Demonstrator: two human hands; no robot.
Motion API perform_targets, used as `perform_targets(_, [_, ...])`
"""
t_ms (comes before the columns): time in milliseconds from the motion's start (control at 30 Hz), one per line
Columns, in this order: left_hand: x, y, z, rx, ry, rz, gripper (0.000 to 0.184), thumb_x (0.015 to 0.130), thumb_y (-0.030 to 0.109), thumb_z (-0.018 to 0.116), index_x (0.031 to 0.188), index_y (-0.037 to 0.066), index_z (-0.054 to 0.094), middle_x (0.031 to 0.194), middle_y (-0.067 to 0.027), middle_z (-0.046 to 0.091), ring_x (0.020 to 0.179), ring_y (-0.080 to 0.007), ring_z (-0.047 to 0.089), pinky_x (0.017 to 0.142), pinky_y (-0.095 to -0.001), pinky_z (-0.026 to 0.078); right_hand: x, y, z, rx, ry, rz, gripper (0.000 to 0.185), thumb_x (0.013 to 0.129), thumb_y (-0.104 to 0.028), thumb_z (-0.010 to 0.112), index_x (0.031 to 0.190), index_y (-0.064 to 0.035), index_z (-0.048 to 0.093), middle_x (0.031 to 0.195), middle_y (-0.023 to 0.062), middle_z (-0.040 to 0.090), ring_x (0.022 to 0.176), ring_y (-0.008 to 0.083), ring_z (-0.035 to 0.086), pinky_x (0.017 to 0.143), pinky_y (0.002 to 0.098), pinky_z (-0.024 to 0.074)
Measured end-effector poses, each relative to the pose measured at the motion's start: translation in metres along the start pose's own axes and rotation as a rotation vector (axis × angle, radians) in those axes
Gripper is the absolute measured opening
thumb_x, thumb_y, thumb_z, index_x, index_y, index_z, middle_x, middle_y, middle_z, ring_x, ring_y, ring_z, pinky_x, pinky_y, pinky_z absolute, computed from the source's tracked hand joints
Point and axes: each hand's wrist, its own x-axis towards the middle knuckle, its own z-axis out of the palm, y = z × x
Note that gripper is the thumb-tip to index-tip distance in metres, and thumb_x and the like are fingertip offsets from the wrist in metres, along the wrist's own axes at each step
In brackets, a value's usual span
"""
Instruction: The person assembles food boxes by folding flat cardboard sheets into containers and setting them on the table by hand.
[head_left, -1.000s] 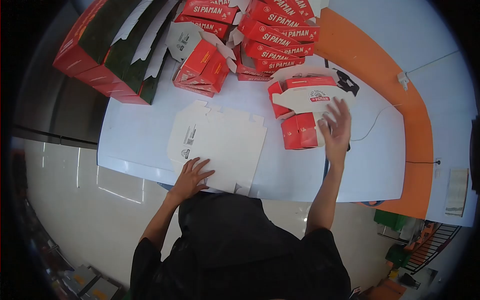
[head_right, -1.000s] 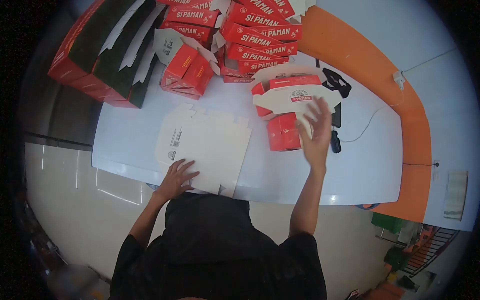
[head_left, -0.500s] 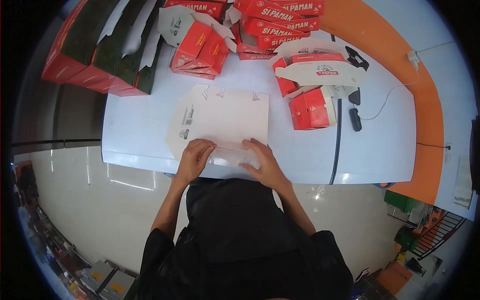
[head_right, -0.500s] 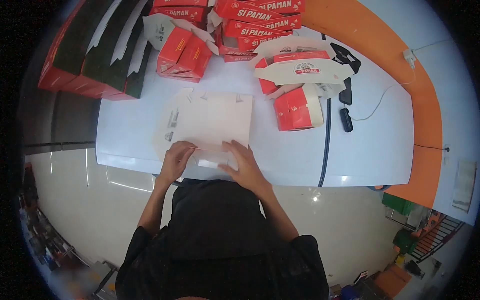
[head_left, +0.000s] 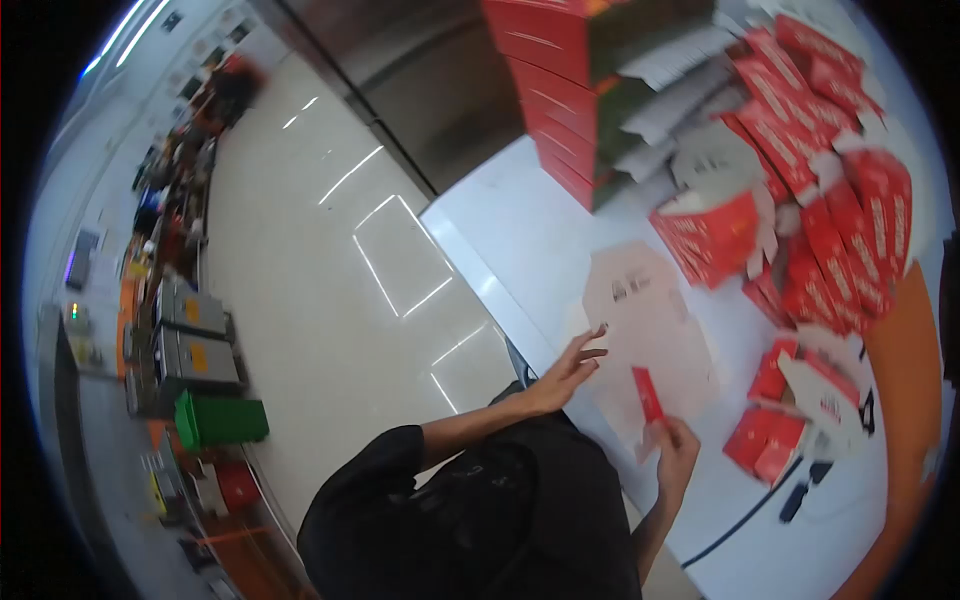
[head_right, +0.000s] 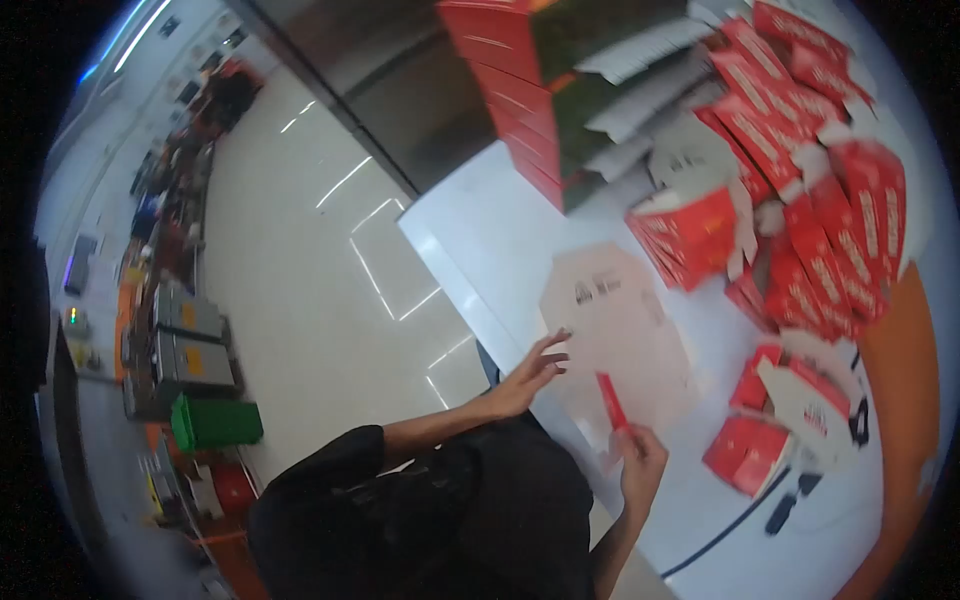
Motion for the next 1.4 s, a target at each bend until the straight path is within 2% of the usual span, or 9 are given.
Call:
perform_targets(167, [0.021,0.016,0.010,0.343,-0.049,0.160,0.044,0.112,0.022,0.049,0.155,0.013,0.048,0.147,-0.0191,0.044,0.139,-0.0305,0.045,0.113,-0.0428,0.042,0.008,0.022,0.020,0.190,-0.022,0.068,0.025,0.101,-0.021,0.071,0.109,0.0029,0.073,0.095,0.0052,0.072,0.088,0.0130,0.064,0.084,0.0279,0.0496])
perform_targets(400, [0.022,0.014,0.029,0.557,-0.180,0.493,0.044,0.102,0.014,0.067,0.146,0.015,0.062,0.124,-0.0155,0.056,0.117,-0.0295,0.057,0.098,-0.0392,0.050,0.014,0.030,0.039,0.496,0.213,0.145,0.027,0.104,-0.026,0.068,0.114,-0.0006,0.068,0.103,0.0062,0.070,0.088,0.0122,0.062,0.078,0.0249,0.0493])
perform_targets(700, [0.031,-0.005,0.040,0.642,0.126,0.431,0.055,0.097,0.013,0.074,0.150,0.015,0.060,0.114,-0.0135,0.062,0.102,-0.0263,0.060,0.095,-0.0373,0.051,0.012,0.038,0.064,0.402,0.382,-0.113,0.030,0.106,-0.026,0.066,0.116,0.0026,0.064,0.102,0.0097,0.069,0.087,0.0141,0.062,0.077,0.0264,0.0498])
perform_targets(800, [0.022,0.009,0.046,0.561,0.161,0.177,0.053,0.104,0.025,0.065,0.155,0.017,0.054,0.102,-0.0099,0.061,0.091,-0.0237,0.048,0.084,-0.0387,0.042,0.007,0.023,0.064,0.394,0.410,-0.111,0.028,0.108,-0.021,0.062,0.117,0.0054,0.063,0.106,0.0131,0.069,0.094,0.0177,0.064,0.086,0.0307,0.0525])
perform_targets(900, [0.023,0.000,0.051,0.364,0.177,-0.029,0.055,0.108,0.026,0.059,0.160,0.018,0.046,0.107,-0.0131,0.064,0.097,-0.0258,0.050,0.094,-0.0415,0.041,0.007,0.019,0.063,0.380,0.440,-0.133,0.028,0.108,-0.021,0.061,0.117,0.0055,0.063,0.106,0.0135,0.069,0.094,0.0184,0.064,0.086,0.0307,0.0524])
perform_targets(1100, [0.030,-0.012,0.048,0.587,0.077,0.185,0.050,0.109,0.024,0.053,0.158,0.016,0.044,0.140,-0.0180,0.058,0.128,-0.0334,0.052,0.111,-0.0430,0.043,0.014,0.039,0.060,0.325,0.387,-0.108,0.029,0.108,-0.023,0.062,0.116,0.0048,0.064,0.105,0.0126,0.069,0.093,0.0178,0.064,0.086,0.0306,0.0530])
perform_targets(1200, [0.030,-0.017,0.047,0.538,-0.097,0.368,0.052,0.108,0.024,0.057,0.157,0.015,0.044,0.129,-0.0149,0.066,0.117,-0.0346,0.063,0.096,-0.0425,0.053,0.018,0.043,0.063,0.319,0.316,-0.154,0.030,0.107,-0.025,0.063,0.116,0.0035,0.064,0.104,0.0104,0.070,0.092,0.0155,0.064,0.084,0.0298,0.0533])
perform_targets(1300, [0.026,-0.017,0.044,0.575,-0.228,0.230,0.046,0.104,0.025,0.063,0.149,0.017,0.053,0.128,-0.0110,0.068,0.117,-0.0333,0.068,0.096,-0.0425,0.056,0.018,0.038,0.063,0.260,0.277,-0.132,0.029,0.108,-0.024,0.063,0.116,0.0034,0.064,0.104,0.0103,0.070,0.094,0.0156,0.064,0.085,0.0307,0.0537])
perform_targets(1400, [0.027,-0.013,0.041,0.592,-0.172,0.152,0.030,0.105,0.028,0.062,0.130,0.014,0.067,0.150,-0.0132,0.053,0.110,-0.0348,0.071,0.093,-0.0425,0.057,0.017,0.029,0.061,0.184,0.250,-0.137,0.028,0.108,-0.024,0.062,0.115,0.0034,0.064,0.104,0.0101,0.069,0.093,0.0157,0.063,0.085,0.0306,0.0534])
